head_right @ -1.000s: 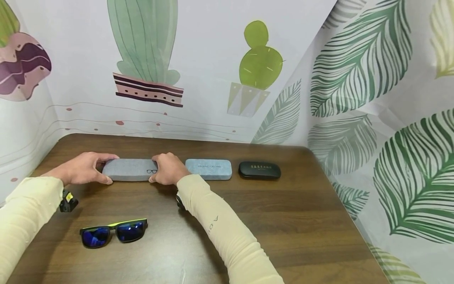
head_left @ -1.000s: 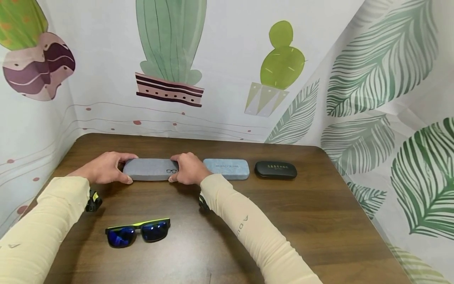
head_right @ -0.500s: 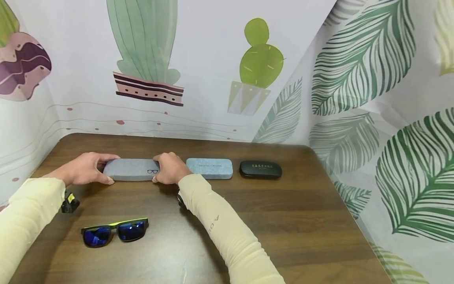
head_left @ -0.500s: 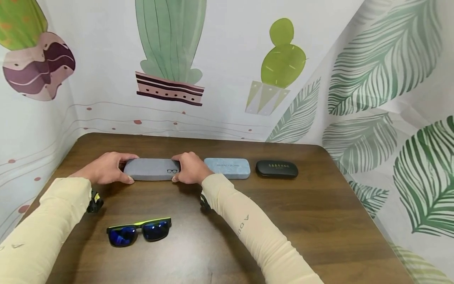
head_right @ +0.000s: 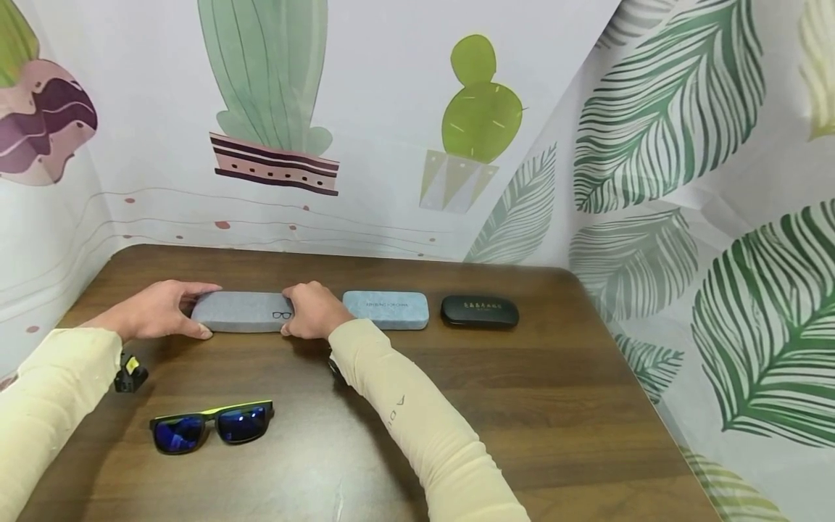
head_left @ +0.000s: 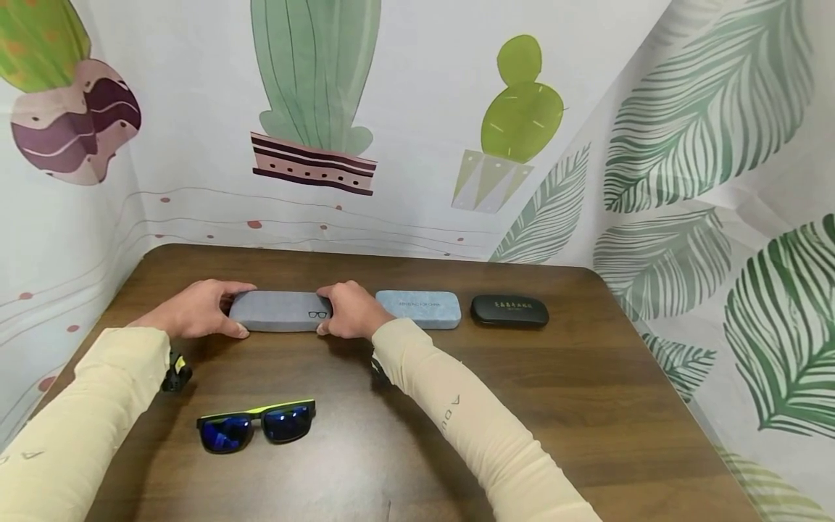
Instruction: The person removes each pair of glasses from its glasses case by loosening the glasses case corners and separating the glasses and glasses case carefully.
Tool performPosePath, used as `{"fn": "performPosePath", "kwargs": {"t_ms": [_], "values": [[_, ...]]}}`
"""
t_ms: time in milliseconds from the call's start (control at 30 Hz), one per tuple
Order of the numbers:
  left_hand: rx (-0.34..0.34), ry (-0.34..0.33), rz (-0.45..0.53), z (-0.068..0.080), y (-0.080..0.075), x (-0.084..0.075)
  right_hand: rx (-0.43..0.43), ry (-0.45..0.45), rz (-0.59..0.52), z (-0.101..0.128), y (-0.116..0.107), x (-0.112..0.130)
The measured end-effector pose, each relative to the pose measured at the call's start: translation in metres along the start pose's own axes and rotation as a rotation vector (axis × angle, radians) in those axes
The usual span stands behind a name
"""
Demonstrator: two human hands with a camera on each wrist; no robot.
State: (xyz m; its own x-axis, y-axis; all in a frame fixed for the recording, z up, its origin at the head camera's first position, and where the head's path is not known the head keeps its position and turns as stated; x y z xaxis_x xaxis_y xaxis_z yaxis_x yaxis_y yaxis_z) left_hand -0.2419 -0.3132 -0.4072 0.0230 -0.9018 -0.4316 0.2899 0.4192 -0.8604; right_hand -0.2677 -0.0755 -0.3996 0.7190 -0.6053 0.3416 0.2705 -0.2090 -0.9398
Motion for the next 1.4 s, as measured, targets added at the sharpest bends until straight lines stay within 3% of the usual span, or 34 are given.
{"fn": "performPosePath", "kwargs": {"t_ms": [400, 667, 1067, 1400], "values": [[-0.008, -0.006, 0.018, 0.007, -0.003, -0.004, -0.005, -0.032, -0.015, 0.007, -0.004, -0.004], [-0.024, -0.003, -0.023, 0.011, -0.008, -0.019, -0.010, -0.020, -0.062, 0.021, -0.014, -0.011], [0.005, 0.000, -0.063, 0.015, -0.013, -0.037, 0.005, -0.042, 0.060, 0.029, -0.023, -0.014], [-0.029, 0.007, -0.185, 0.024, -0.012, -0.054, 0.019, -0.072, 0.185, 0.027, -0.024, -0.006]]}}
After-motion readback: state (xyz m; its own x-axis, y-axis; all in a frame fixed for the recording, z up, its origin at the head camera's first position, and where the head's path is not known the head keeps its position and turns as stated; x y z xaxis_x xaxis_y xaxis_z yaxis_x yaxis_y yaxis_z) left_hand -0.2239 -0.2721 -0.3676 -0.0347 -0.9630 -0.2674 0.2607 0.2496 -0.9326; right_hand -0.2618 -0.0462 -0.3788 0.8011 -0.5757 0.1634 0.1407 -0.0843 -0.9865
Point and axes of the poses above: each hand's wrist, its own z-axis away from the middle knuckle, its own y-axis out of the palm, x = y × z, the point moved 5 cm from there along -z, towards the middle knuckle, and after that the axes turned 12 degrees about -y, right-handed, at the moved point
